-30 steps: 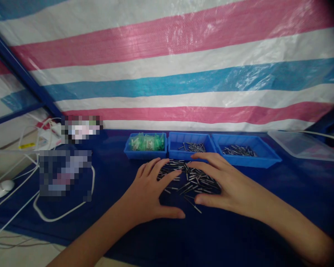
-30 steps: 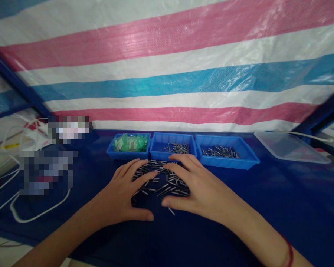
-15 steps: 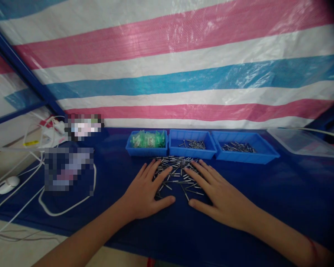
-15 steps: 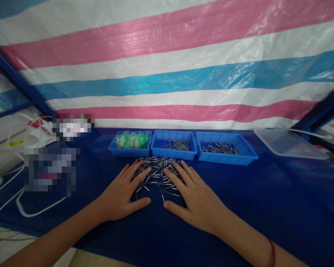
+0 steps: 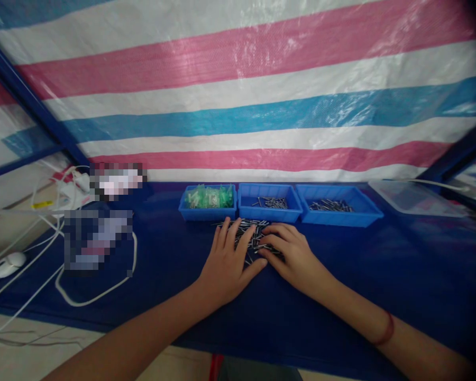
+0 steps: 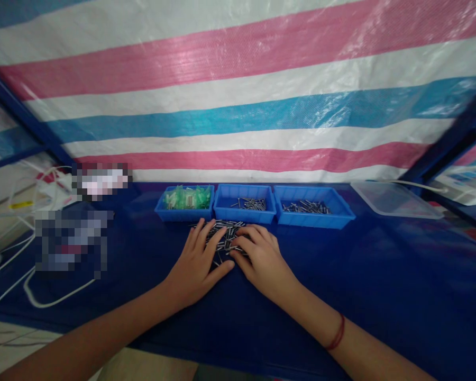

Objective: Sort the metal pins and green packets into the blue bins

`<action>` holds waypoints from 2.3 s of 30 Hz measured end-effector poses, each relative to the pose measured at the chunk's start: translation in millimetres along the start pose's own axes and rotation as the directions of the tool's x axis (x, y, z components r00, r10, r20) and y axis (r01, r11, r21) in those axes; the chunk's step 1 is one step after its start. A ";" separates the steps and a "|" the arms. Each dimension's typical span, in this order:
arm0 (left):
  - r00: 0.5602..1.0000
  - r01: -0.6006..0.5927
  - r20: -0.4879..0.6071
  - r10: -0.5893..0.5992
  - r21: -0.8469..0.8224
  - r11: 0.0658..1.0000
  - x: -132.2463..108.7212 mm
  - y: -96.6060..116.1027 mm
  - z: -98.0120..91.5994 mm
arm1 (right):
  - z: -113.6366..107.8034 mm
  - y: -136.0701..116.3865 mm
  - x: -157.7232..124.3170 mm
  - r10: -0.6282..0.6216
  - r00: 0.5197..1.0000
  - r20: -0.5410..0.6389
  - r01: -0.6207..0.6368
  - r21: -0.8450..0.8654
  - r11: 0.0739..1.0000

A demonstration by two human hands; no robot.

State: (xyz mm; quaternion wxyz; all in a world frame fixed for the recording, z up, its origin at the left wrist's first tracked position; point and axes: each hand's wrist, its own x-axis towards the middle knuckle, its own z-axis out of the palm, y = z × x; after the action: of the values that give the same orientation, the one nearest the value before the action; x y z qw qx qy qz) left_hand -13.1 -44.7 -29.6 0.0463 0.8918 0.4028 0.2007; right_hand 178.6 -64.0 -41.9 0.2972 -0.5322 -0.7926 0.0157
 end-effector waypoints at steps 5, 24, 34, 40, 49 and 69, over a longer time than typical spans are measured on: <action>0.983 -0.020 -0.181 0.017 -0.017 1.000 11.3 10.6 -5.8 | -12.5 7.6 20.4 0.026 0.998 0.063 -0.022 -0.074 0.997; 0.969 -0.011 -0.240 0.052 0.171 0.985 65.3 -10.7 4.0 | -49.4 14.9 36.8 0.213 0.975 0.063 -0.222 0.287 0.932; 0.938 -0.049 -0.344 0.047 0.001 0.999 68.4 -10.1 -4.4 | -52.6 16.5 37.2 0.581 0.809 0.087 -0.362 0.854 0.375; 0.909 -0.126 -0.399 -0.116 -0.530 0.838 61.2 14.5 -6.1 | -37.7 -11.4 35.9 0.446 0.818 0.364 -0.363 0.927 -0.091; 0.893 -0.094 -0.394 -0.218 -0.637 0.765 55.7 10.6 -4.5 | -23.7 -18.0 34.1 0.394 0.800 0.453 -0.460 0.884 -0.082; 0.939 -0.156 -0.337 -0.067 -0.592 0.791 53.8 11.2 -9.3 | -44.5 -8.4 35.8 0.462 0.887 0.005 -0.265 0.825 0.499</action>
State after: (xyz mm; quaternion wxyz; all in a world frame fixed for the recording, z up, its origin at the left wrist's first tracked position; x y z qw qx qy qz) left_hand 23.1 -13.4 -1.1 0.2564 0.7899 0.2966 0.4716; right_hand 184.1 -50.1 13.9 0.5794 -0.4919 -0.5285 0.3781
